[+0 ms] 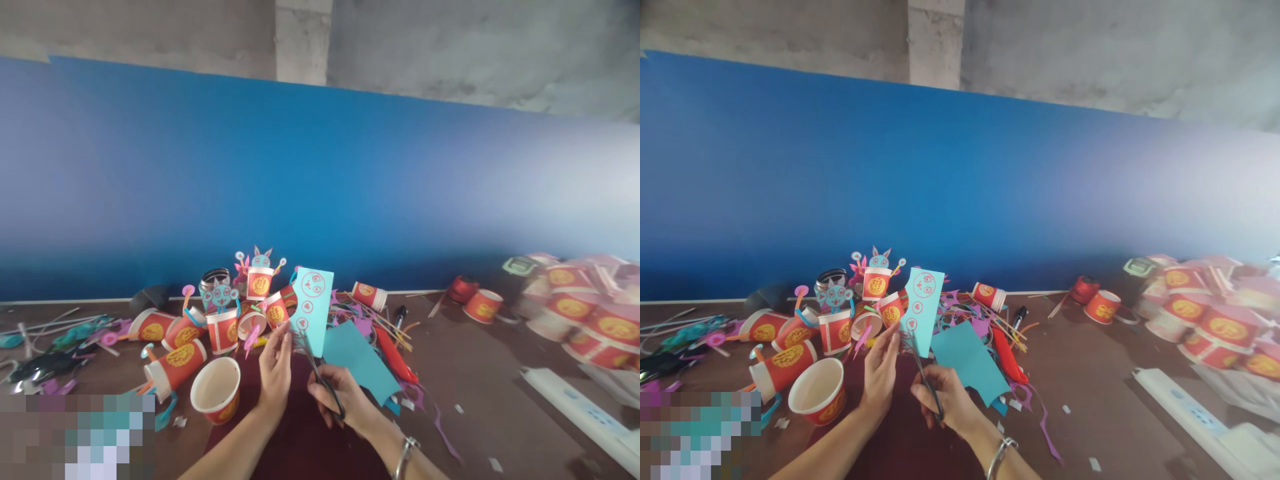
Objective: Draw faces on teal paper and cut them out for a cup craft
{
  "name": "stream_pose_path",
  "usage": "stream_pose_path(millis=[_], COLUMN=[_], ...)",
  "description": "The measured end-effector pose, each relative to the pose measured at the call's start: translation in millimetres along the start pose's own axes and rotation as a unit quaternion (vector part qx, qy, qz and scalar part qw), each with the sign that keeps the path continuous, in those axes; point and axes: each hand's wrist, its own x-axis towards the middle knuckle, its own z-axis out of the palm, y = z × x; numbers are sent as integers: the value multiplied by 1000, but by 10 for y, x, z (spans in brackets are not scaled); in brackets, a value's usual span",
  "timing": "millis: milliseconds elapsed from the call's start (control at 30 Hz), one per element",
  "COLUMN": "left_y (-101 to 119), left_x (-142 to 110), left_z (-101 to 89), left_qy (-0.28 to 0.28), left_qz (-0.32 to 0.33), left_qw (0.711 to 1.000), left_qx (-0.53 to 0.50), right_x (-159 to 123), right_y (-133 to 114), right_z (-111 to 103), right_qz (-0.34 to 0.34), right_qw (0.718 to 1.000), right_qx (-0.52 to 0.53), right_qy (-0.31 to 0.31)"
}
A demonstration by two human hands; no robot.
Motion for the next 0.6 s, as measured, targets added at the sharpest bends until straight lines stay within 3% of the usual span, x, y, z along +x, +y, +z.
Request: stream_pose_path(millis=[200, 600], left_y=[-13, -12], left_x=[-37, -28], left_z=[-10, -29], left_qy=[-93, -93], left_qz=[-11, 8], left_qw=[995, 996], left_qx=[-38, 2], right_x=[-11, -22], right_y=[-48, -55], right_z=[14, -21], right_qz=[11, 22], right_qw=[1000, 1000], right_qx=[-9, 2], right_qy=[7, -6])
